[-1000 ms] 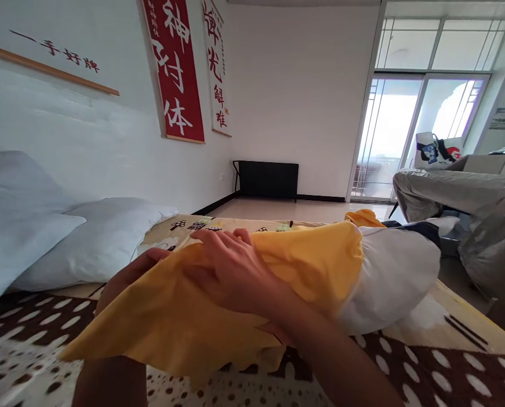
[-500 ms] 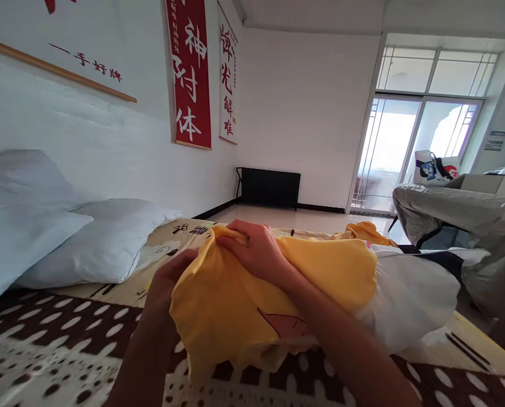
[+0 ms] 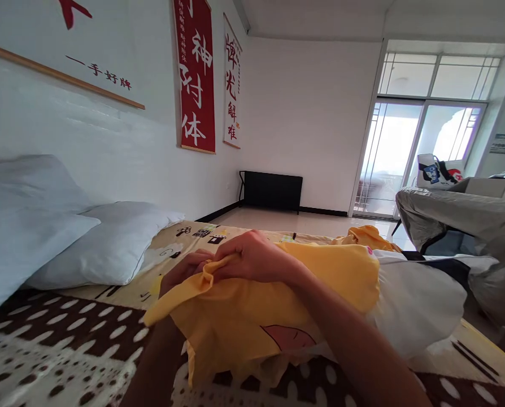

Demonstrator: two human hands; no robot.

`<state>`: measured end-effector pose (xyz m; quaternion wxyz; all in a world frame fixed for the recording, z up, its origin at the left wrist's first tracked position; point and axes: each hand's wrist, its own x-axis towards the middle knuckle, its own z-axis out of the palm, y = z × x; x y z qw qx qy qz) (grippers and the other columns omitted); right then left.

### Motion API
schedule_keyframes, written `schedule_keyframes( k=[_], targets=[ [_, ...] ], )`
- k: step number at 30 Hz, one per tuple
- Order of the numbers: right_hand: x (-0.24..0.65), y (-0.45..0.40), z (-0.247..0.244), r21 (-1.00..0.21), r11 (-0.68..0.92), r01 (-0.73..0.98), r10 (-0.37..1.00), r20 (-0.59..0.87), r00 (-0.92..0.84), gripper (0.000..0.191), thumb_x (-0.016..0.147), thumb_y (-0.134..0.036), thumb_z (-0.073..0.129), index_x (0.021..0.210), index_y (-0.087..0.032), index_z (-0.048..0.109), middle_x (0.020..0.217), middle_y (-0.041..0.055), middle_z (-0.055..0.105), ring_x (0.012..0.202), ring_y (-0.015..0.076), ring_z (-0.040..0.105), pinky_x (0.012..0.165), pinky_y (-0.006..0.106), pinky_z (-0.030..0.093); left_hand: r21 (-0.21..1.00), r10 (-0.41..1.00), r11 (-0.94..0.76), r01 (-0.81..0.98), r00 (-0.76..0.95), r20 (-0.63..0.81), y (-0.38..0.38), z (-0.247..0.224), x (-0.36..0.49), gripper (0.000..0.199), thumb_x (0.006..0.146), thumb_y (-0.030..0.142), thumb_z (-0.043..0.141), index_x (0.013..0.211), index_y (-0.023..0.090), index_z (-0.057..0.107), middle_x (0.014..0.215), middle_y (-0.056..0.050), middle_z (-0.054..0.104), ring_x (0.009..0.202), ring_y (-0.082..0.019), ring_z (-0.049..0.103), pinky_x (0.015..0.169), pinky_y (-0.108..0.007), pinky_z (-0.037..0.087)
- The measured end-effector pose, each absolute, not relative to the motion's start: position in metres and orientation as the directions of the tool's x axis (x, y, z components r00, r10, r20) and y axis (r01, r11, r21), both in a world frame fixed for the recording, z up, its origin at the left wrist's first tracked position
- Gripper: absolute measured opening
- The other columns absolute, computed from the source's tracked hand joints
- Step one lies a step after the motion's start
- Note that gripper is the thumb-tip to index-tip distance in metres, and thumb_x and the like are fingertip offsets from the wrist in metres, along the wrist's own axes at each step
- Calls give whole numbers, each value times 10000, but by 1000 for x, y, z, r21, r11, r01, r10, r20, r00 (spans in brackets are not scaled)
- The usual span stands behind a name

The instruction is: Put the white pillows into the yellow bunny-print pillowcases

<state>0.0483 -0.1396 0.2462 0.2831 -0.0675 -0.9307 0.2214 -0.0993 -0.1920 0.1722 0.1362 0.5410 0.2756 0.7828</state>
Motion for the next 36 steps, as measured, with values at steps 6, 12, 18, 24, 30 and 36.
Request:
schedule_keyframes(
  k=[6,12,18,24,30,36],
  targets=[
    [44,-141,239,-525,849,53,404,581,-707,132,723,-295,639,710,-172,593,632,-54,504,606,75,417,589,192,325,623,513,-781,-42,-612,602,-204,173,-85,186,595,319,701,623,182,579,630,32,547,581,-105,504,528,-207,410],
    [40,-142,238,-500,864,59,430,674,-600,175,730,-331,629,686,-174,566,608,-59,473,585,74,375,577,194,313,675,609,-737,-22,-455,650,-211,167,-94,299,634,435,666,777,172,671,787,-25,635,731,-181,560,624,-255,446],
    [39,-142,233,-357,934,30,305,748,-590,89,768,-260,590,732,-181,607,676,-31,563,634,88,468,615,193,352,658,534,-742,129,-480,696,-212,171,-92,176,733,354,668,773,184,650,742,3,597,688,-123,522,620,-206,418],
    [40,-140,234,-170,985,-7,126,757,-641,205,884,-274,485,748,-176,604,688,0,552,666,105,487,650,214,369,747,663,-660,-77,-526,532,-213,169,-95,242,679,391,722,738,181,617,685,24,576,587,-95,513,518,-180,419],
    [49,-136,241,-10,994,107,80,734,-674,323,946,-296,391,661,-176,485,661,-8,449,652,108,406,632,229,323,755,760,-595,-274,-497,419,-218,168,-108,291,537,352,783,675,183,591,545,51,535,444,-79,447,401,-188,390],
    [53,-131,242,167,938,303,68,769,-635,347,950,-330,366,691,-179,539,698,18,511,657,123,416,648,266,298,736,671,-646,-201,-610,423,-221,173,-113,332,454,390,790,535,177,548,459,51,474,413,-82,410,339,-194,351]
  ],
)
